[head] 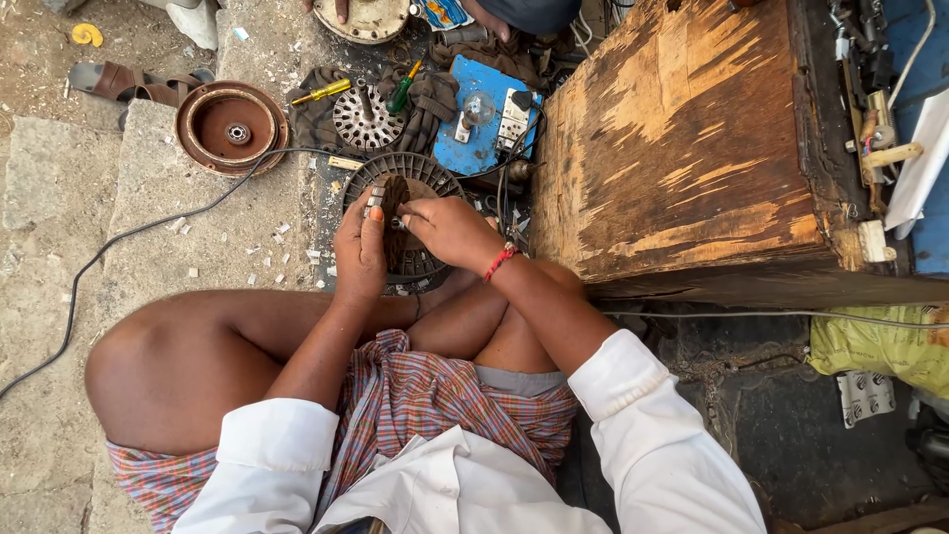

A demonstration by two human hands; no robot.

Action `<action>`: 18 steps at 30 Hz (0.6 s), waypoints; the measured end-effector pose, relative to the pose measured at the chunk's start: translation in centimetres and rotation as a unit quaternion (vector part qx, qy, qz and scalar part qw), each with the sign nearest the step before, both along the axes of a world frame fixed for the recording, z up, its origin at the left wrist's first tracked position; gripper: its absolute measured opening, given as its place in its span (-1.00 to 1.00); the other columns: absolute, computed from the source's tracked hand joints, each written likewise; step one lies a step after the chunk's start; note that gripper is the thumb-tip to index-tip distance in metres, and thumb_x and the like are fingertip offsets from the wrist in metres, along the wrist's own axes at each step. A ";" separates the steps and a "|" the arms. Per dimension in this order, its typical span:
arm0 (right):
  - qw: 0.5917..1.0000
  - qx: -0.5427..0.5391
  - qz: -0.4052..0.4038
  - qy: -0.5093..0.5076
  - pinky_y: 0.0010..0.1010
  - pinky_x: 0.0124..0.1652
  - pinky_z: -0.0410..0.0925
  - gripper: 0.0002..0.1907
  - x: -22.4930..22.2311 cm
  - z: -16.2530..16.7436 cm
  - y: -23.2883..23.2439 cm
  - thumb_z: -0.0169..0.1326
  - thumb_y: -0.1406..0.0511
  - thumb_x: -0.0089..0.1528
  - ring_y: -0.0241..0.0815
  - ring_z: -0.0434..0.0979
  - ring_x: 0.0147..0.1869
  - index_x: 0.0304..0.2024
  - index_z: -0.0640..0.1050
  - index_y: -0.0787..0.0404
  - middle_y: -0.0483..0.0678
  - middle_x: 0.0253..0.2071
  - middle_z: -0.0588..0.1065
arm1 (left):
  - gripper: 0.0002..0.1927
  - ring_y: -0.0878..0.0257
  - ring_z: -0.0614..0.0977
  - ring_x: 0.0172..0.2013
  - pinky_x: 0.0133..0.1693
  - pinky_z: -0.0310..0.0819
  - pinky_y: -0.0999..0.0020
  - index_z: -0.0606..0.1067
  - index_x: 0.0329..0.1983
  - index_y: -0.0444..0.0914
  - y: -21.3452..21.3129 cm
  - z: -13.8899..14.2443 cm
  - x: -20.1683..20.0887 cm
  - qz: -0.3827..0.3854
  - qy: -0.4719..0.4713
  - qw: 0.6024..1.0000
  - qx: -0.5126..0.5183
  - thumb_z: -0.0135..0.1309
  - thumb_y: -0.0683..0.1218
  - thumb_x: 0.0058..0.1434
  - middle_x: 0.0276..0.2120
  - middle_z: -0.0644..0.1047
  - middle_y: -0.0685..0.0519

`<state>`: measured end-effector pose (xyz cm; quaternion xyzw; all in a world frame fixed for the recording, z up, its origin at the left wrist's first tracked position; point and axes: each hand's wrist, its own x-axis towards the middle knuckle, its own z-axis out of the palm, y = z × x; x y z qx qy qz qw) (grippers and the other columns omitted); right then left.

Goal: The person sits on the ground and assembles an electric motor rotor, pressing and fitting laminated rotor segments onto a central shaft by hand. They turn the rotor over, align the slots, and work the segments into place around the shaft.

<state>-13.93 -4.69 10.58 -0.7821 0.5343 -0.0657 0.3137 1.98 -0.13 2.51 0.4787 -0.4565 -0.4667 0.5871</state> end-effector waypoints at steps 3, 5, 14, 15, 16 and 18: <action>0.986 -0.132 0.054 -0.082 -0.21 -0.06 0.48 -0.76 -0.4 0.8 1.3 0.06 0.28 0.34 0.09 0.65 -0.06 -0.03 0.63 0.25 0.11 -0.10 0.62 | -0.46 0.08 0.55 0.15 0.21 0.39 0.24 0.40 0.33 -0.37 -0.1 0.2 0.1 -0.002 0.024 1.000 -0.003 -0.17 0.11 0.50 0.15 0.52 -0.17; 0.988 -0.135 0.051 -0.061 -0.22 -0.10 0.48 -0.77 -0.5 1.0 1.7 0.08 0.29 0.30 0.08 0.65 -0.09 -0.05 0.63 0.24 0.09 -0.12 0.63 | -0.46 0.07 0.56 0.14 0.20 0.39 0.23 0.41 0.31 -0.37 -0.1 0.3 0.1 0.002 -0.010 1.000 -0.004 -0.15 0.11 0.50 0.13 0.53 -0.17; 0.990 -0.110 0.016 -0.090 -0.30 -0.14 0.50 -0.84 -0.7 1.2 1.0 0.21 0.33 0.22 -0.04 0.67 -0.14 -0.16 0.65 0.23 0.00 -0.20 0.63 | -0.47 0.01 0.55 0.15 0.19 0.37 0.19 0.44 0.29 -0.36 -0.3 2.0 0.5 0.005 -0.077 0.997 0.004 -0.13 0.11 0.47 0.12 0.52 -0.19; 0.988 -0.122 0.029 -0.092 -0.30 -0.14 0.49 -0.85 -0.8 1.3 0.9 0.21 0.34 0.21 -0.03 0.67 -0.14 -0.17 0.65 0.23 0.00 -0.20 0.62 | -0.47 0.01 0.55 0.14 0.18 0.37 0.19 0.44 0.29 -0.35 -0.3 2.2 0.7 0.002 -0.073 0.997 0.005 -0.13 0.11 0.47 0.12 0.52 -0.19; 0.990 -0.114 0.031 -0.083 -0.30 -0.15 0.49 -0.85 -0.8 1.3 0.8 0.21 0.34 0.21 -0.04 0.66 -0.15 -0.17 0.65 0.23 -0.01 -0.22 0.62 | -0.47 0.01 0.55 0.14 0.18 0.37 0.19 0.44 0.29 -0.36 -0.4 2.4 0.8 0.001 -0.074 0.997 0.006 -0.13 0.11 0.47 0.12 0.52 -0.19; 0.992 -0.100 0.035 -0.062 -0.29 -0.18 0.49 -0.85 -0.7 1.4 0.7 0.21 0.33 0.20 -0.05 0.65 -0.18 -0.18 0.64 0.22 -0.02 -0.26 0.60 | -0.48 0.01 0.55 0.13 0.17 0.37 0.19 0.44 0.28 -0.36 -0.5 2.6 0.9 -0.005 -0.077 0.997 0.006 -0.13 0.10 0.48 0.12 0.52 -0.20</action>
